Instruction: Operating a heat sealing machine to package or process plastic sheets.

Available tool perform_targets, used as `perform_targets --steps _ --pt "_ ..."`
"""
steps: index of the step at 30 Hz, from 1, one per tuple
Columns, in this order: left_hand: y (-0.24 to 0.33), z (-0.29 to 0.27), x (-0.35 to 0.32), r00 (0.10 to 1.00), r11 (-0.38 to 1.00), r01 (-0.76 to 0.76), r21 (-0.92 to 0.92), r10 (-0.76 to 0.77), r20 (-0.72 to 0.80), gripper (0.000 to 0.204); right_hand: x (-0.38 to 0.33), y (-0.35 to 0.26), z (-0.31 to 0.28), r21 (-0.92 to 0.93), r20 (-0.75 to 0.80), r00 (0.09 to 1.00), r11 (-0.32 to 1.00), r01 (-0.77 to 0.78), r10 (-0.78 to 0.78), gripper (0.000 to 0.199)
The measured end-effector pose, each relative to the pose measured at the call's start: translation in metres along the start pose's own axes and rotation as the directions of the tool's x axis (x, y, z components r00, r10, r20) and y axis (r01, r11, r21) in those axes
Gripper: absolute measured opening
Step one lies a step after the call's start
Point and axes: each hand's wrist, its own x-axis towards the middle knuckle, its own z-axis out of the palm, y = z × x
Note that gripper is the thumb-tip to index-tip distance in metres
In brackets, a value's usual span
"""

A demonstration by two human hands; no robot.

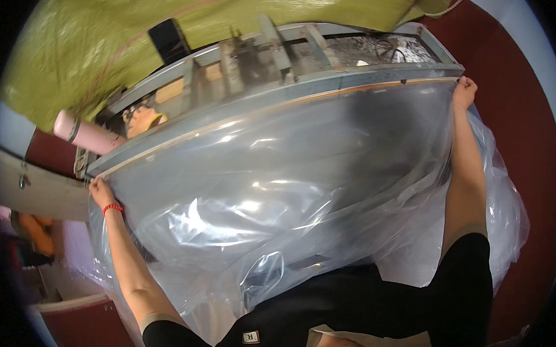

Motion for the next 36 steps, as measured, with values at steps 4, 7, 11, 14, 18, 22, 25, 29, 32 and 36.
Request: perform_targets --steps 4,7,11,14,18,22,25,29,32,36 --pt "0.040 -0.047 -0.012 0.902 0.963 -0.260 -0.068 0.267 0.339 0.003 -0.077 -0.132 -0.002 0.151 -0.132 0.869 0.857 0.492 -0.476 0.027" --pt "0.094 -0.075 -0.046 0.891 0.959 -0.236 -0.155 0.277 0.361 0.002 -0.184 -0.240 -0.007 0.436 0.053 0.677 0.627 0.646 -0.734 0.023" --pt "0.121 -0.130 -0.071 0.935 0.928 -0.259 -0.267 0.310 0.170 0.005 -0.354 -0.344 -0.036 0.761 0.240 0.279 0.359 0.540 -0.930 0.032" --pt "0.114 -0.157 -0.075 0.951 0.881 -0.252 -0.400 0.302 0.066 0.014 -0.455 -0.373 -0.053 0.833 0.198 0.051 0.196 0.517 -0.979 0.040" --pt "0.119 -0.175 -0.081 0.929 0.913 -0.369 -0.175 0.357 -0.097 0.019 -0.531 -0.383 -0.073 0.814 0.579 -0.181 0.551 0.184 -0.795 0.025" --pt "0.094 -0.180 -0.085 0.702 0.521 -0.711 0.473 0.577 0.418 0.012 -0.531 -0.335 -0.047 0.765 0.636 -0.153 0.644 -0.008 -0.756 0.017" --pt "0.112 -0.138 -0.128 0.693 0.690 -0.650 0.320 0.364 0.623 0.012 -0.479 -0.276 -0.029 0.704 0.710 0.001 0.709 0.043 -0.705 0.018" --pt "0.163 -0.101 -0.214 0.335 0.869 -0.477 -0.133 0.319 0.887 0.011 -0.359 -0.199 -0.052 0.505 0.779 0.242 0.808 0.303 -0.578 0.021" --pt "0.203 -0.108 -0.250 0.107 0.852 -0.484 -0.200 0.284 0.953 0.010 -0.244 -0.117 -0.077 0.386 0.742 0.423 0.847 0.365 -0.521 0.016" --pt "0.232 -0.124 -0.263 0.015 0.792 -0.593 -0.145 0.191 0.981 0.010 -0.094 0.005 -0.144 0.045 0.627 0.657 0.862 0.505 -0.418 0.020"
